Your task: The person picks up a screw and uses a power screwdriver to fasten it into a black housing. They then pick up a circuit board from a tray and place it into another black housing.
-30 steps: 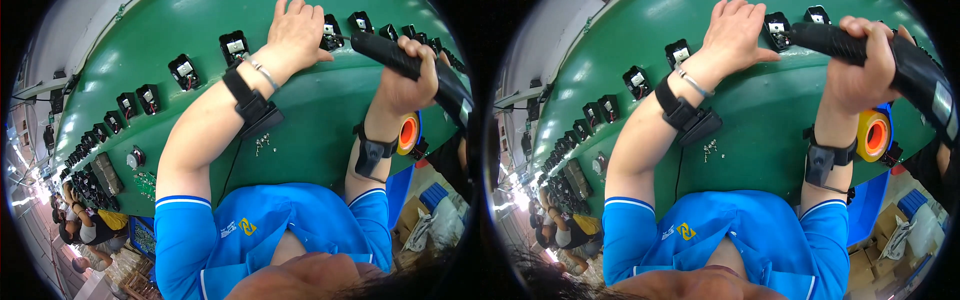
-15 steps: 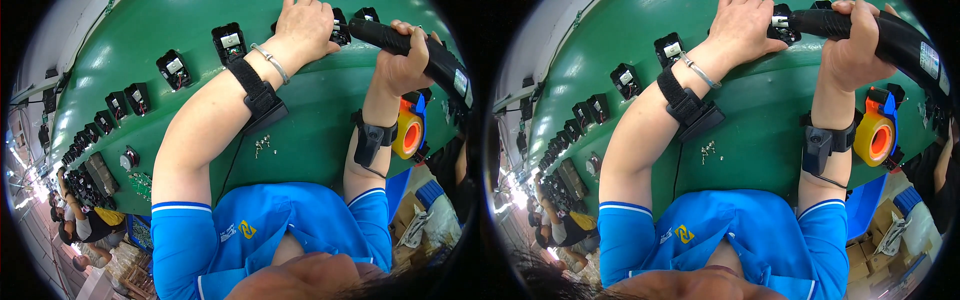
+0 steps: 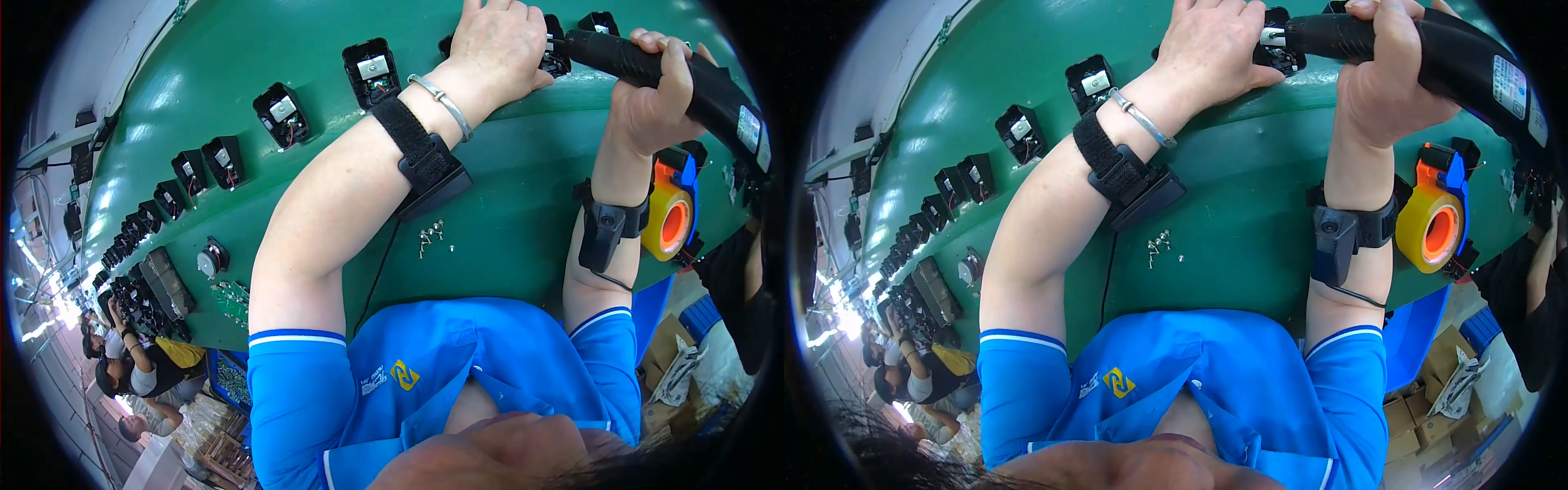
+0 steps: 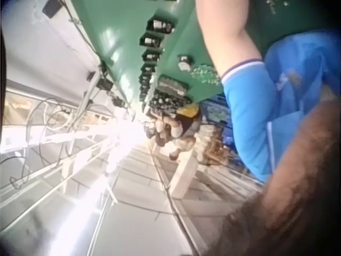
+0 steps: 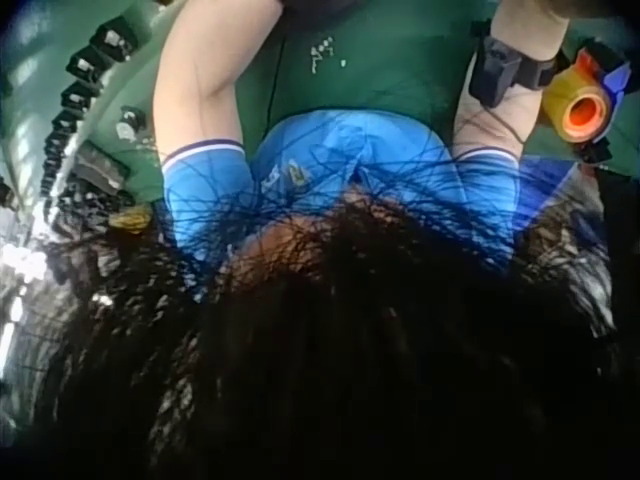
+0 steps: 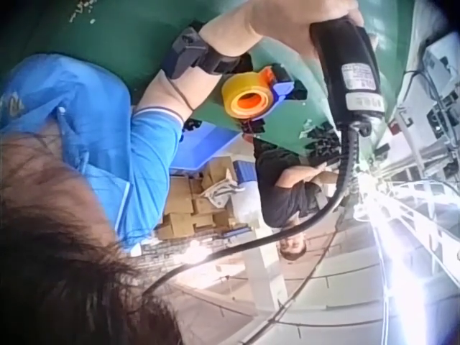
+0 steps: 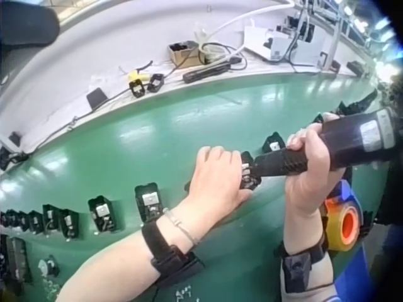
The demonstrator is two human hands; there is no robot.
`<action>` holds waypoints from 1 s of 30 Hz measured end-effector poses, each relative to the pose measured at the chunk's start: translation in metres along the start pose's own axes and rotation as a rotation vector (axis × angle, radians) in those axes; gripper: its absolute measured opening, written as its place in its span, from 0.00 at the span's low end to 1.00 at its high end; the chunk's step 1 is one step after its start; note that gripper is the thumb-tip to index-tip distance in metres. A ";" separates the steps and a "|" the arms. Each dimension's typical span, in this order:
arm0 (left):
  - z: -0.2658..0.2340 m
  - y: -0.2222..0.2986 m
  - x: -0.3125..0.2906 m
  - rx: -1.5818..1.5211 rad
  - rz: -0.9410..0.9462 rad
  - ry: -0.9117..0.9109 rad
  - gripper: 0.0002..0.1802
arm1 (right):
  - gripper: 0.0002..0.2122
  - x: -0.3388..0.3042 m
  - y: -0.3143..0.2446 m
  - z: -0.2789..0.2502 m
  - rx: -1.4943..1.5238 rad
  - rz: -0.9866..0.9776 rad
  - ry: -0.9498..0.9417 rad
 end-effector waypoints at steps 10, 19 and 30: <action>-0.003 -0.006 -0.009 0.021 0.090 0.137 0.24 | 0.12 -0.013 -0.001 0.030 -0.092 -0.136 -0.176; 0.000 -0.012 -0.004 0.057 -0.019 0.013 0.24 | 0.14 -0.023 -0.042 0.063 -0.982 -0.832 -0.518; -0.036 0.000 -0.098 -0.080 0.065 0.200 0.31 | 0.19 -0.077 -0.063 -0.035 0.151 0.699 -0.356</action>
Point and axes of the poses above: each hand's wrist, its own x-axis towards the middle knuckle, its own z-axis out of the palm, y = z × x, the point moved 9 cm from there along x, towards the middle knuckle, and after that the axes turned 6 degrees about -x, right-handed, at the moved point
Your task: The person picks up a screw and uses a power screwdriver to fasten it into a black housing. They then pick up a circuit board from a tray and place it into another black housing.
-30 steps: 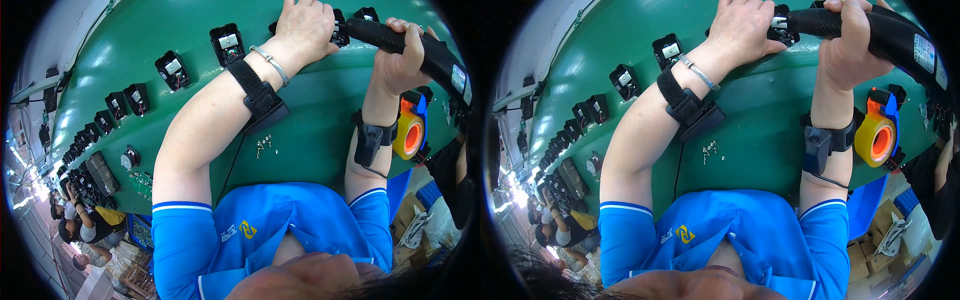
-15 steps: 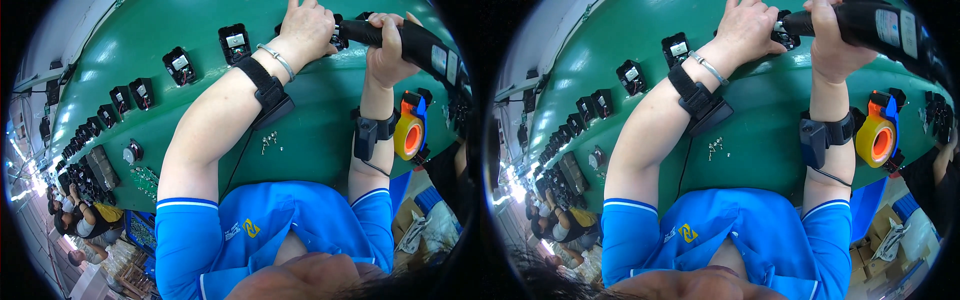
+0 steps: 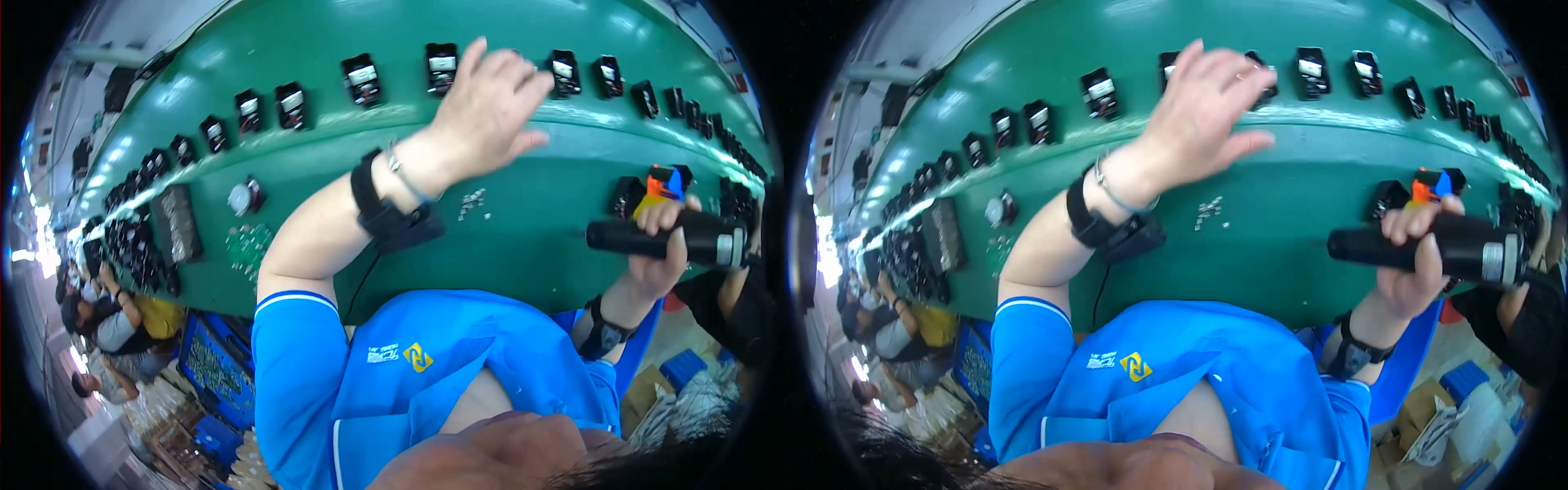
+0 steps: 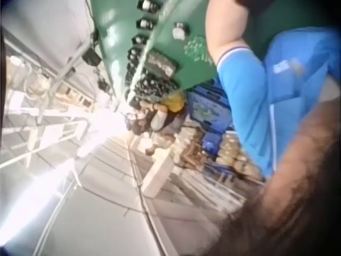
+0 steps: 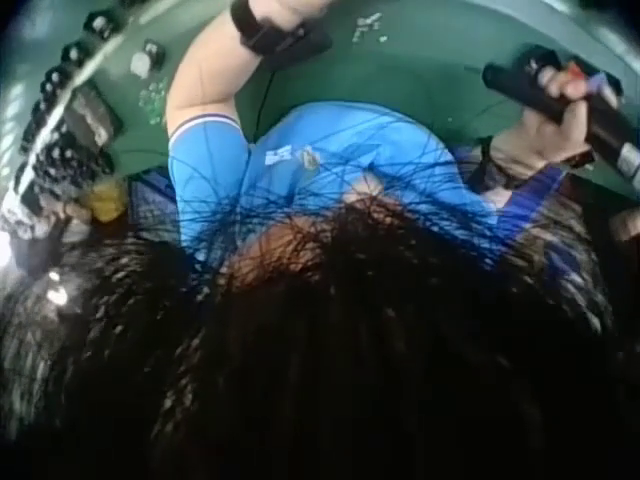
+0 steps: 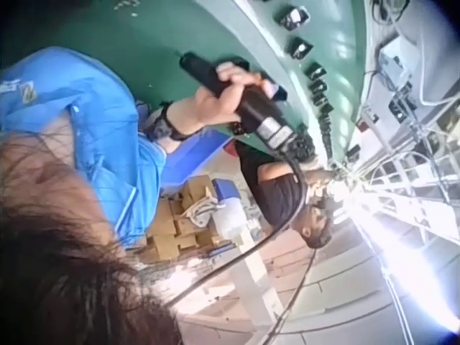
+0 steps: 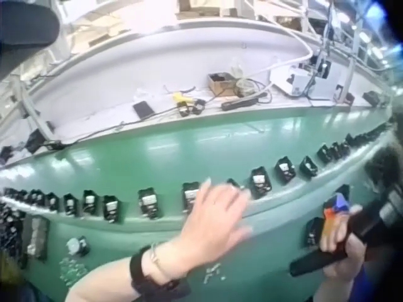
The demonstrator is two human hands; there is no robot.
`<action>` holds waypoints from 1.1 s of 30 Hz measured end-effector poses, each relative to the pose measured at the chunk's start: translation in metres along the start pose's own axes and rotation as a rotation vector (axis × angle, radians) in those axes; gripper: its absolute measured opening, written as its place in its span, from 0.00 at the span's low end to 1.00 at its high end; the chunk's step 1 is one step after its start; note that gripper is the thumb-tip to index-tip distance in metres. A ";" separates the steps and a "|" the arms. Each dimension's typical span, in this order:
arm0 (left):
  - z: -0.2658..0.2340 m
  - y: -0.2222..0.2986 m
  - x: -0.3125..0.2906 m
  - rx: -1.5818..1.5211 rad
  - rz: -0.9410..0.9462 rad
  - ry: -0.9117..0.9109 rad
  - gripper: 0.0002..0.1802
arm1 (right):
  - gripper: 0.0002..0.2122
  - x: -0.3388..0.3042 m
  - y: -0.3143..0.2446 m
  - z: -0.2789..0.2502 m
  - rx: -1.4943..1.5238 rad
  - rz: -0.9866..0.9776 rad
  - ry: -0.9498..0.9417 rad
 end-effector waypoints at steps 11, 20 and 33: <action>-0.104 0.041 -0.164 -0.270 -0.247 0.109 0.26 | 0.13 -0.024 -0.040 -0.027 0.329 0.260 0.136; -0.113 0.033 -0.223 -0.246 -0.275 0.279 0.22 | 0.12 -0.019 0.026 -0.019 0.126 0.409 0.106; -0.153 0.029 -0.288 -0.212 -0.334 0.370 0.19 | 0.19 -0.013 0.105 -0.070 -1.237 0.648 0.020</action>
Point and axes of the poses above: each hand's wrist, its own x-axis towards the middle knuckle, its own z-axis out of the palm, y = z × x, the point moved 9 cm from there along x, towards the middle knuckle, and after that the axes turned 6 degrees about -x, right-handed, at the moved point
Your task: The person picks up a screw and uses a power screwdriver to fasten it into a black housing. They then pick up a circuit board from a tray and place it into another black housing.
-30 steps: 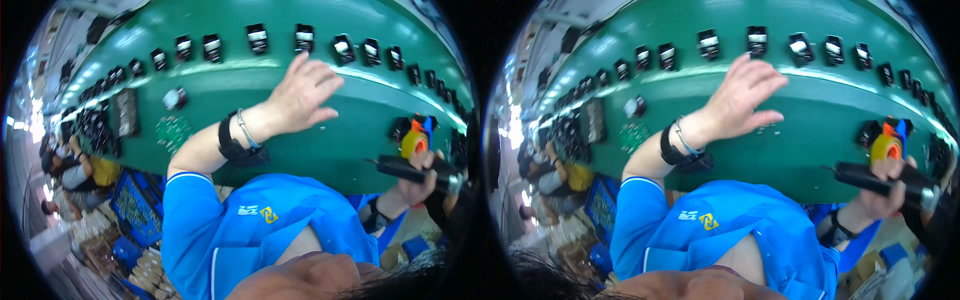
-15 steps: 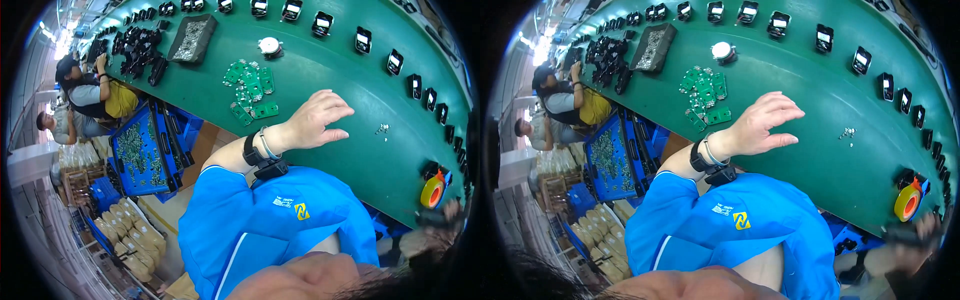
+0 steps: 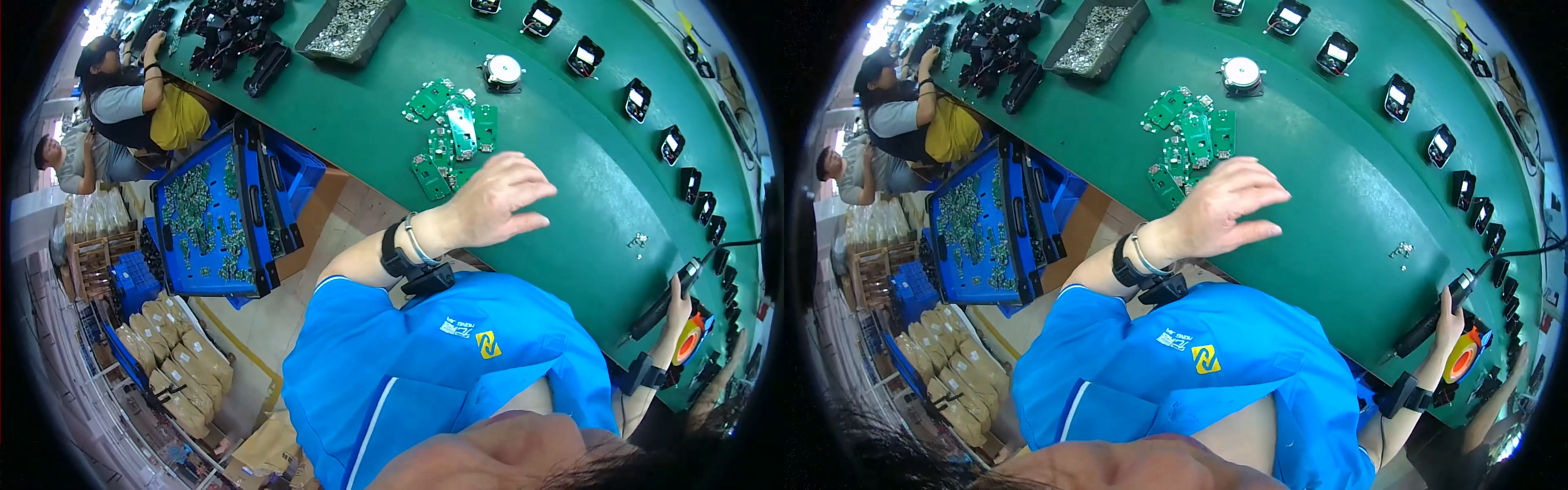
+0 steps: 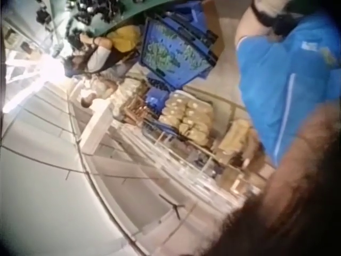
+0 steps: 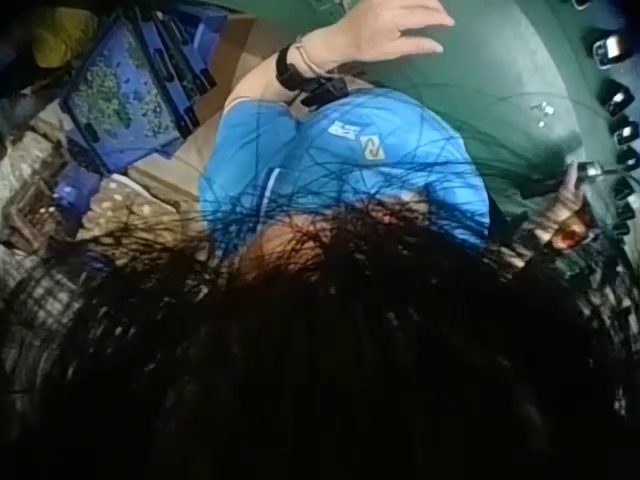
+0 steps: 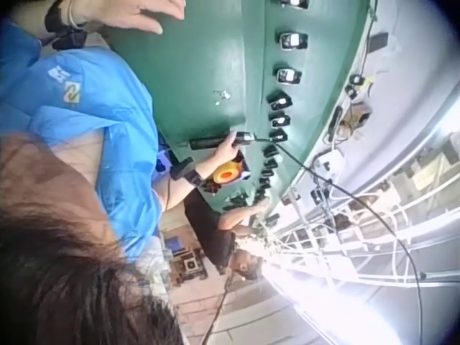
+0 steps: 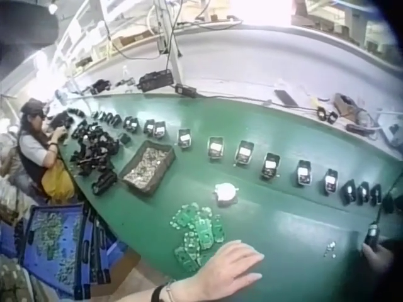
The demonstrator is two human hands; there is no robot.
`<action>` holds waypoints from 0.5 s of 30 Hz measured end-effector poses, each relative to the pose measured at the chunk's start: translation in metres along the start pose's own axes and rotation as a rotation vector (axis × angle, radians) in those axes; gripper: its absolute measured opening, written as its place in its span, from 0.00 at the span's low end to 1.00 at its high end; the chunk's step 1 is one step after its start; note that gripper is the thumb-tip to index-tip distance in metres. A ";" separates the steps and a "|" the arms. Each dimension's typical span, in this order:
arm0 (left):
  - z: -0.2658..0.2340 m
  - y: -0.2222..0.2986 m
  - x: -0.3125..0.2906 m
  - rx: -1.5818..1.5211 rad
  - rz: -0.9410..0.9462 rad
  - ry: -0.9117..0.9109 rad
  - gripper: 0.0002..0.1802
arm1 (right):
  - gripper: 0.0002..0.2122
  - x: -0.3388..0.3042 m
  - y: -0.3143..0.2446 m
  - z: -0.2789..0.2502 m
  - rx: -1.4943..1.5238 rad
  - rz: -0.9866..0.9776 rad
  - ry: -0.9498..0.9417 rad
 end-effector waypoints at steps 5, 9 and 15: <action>-0.070 -0.017 -0.023 0.428 -0.196 0.160 0.27 | 0.26 -0.022 -0.046 0.013 -0.493 -0.217 0.090; -0.089 -0.033 -0.056 0.508 -0.442 -0.038 0.53 | 0.24 -0.028 -0.054 0.019 -0.542 -0.273 0.106; -0.079 -0.043 -0.088 0.554 -0.465 0.029 0.60 | 0.29 -0.029 -0.056 0.027 -0.515 -0.332 0.083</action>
Point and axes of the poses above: each hand's wrist, its own x-axis towards the middle knuckle, its own z-axis out of the palm, y = z × x, the point moved 9 cm from there along x, towards the middle knuckle, and after that the axes turned 6 degrees about -x, right-handed, at the moved point
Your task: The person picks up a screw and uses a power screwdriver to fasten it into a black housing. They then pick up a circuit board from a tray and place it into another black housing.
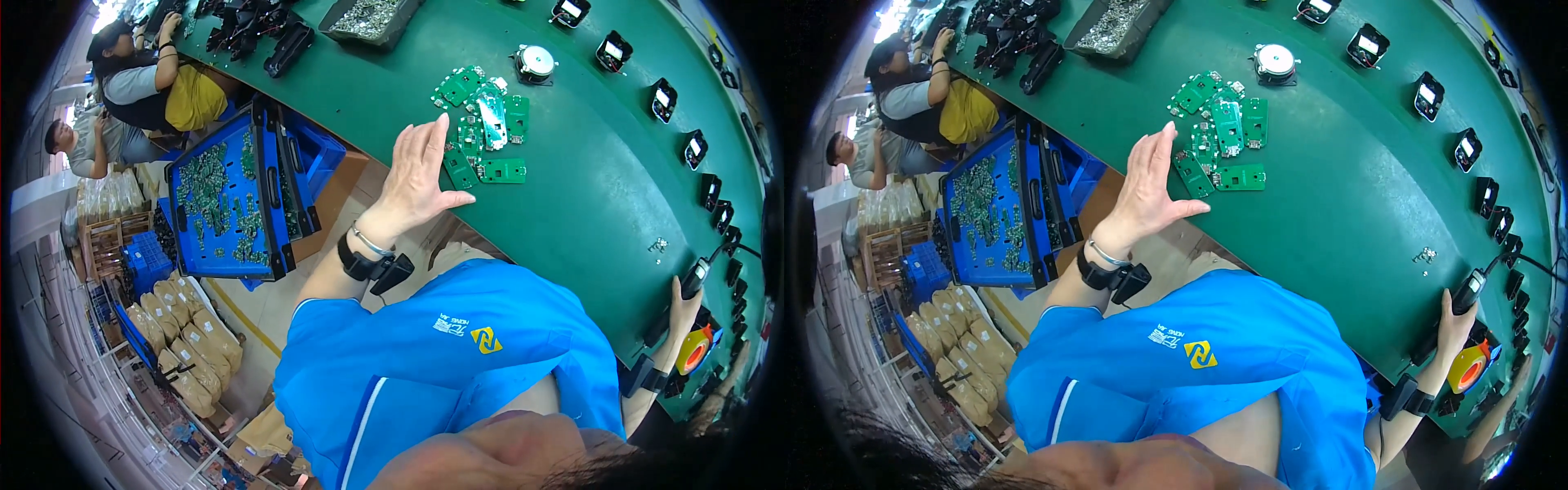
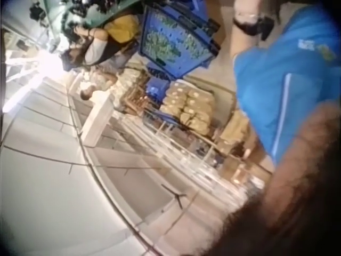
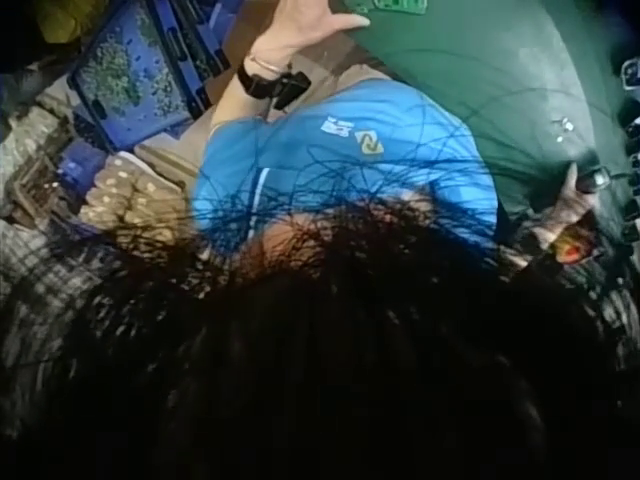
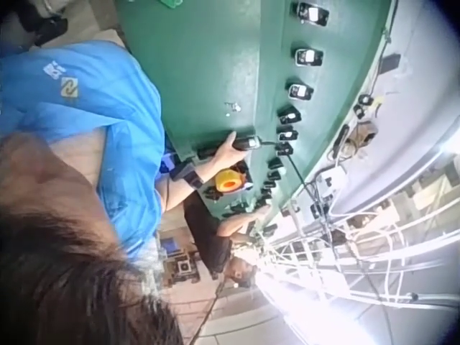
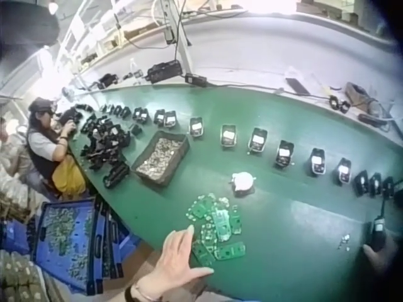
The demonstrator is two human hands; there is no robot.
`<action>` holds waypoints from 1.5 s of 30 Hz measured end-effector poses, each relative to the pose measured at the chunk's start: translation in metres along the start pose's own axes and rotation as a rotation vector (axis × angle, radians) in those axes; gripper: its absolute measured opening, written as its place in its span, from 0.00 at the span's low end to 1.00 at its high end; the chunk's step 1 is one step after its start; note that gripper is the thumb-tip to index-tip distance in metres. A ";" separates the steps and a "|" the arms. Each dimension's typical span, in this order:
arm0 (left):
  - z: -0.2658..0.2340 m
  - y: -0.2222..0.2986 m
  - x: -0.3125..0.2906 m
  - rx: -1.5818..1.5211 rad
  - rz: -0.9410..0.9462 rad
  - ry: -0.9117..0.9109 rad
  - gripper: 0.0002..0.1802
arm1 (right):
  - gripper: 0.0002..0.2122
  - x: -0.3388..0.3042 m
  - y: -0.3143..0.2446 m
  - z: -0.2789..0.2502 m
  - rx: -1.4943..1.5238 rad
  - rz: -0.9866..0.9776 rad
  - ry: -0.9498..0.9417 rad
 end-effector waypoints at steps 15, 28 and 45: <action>0.000 -0.008 0.014 -0.635 -0.025 0.271 0.49 | 0.18 -0.030 -0.098 -0.054 0.578 -0.231 0.137; 0.079 0.125 0.093 -2.116 -0.505 -0.615 0.23 | 0.18 -0.067 -0.343 -0.040 0.495 -0.880 -0.142; 0.019 0.106 0.169 -0.245 0.249 -0.128 0.40 | 0.15 -0.016 -0.365 0.000 0.506 -0.626 -0.364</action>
Point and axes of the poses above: each hand's wrist, its own x-axis towards the middle knuckle, its own z-axis out of the palm, y = z × x, the point moved 9 cm from there along x, towards the middle knuckle, and after that the axes turned 6 degrees about -x, right-handed, at the moved point
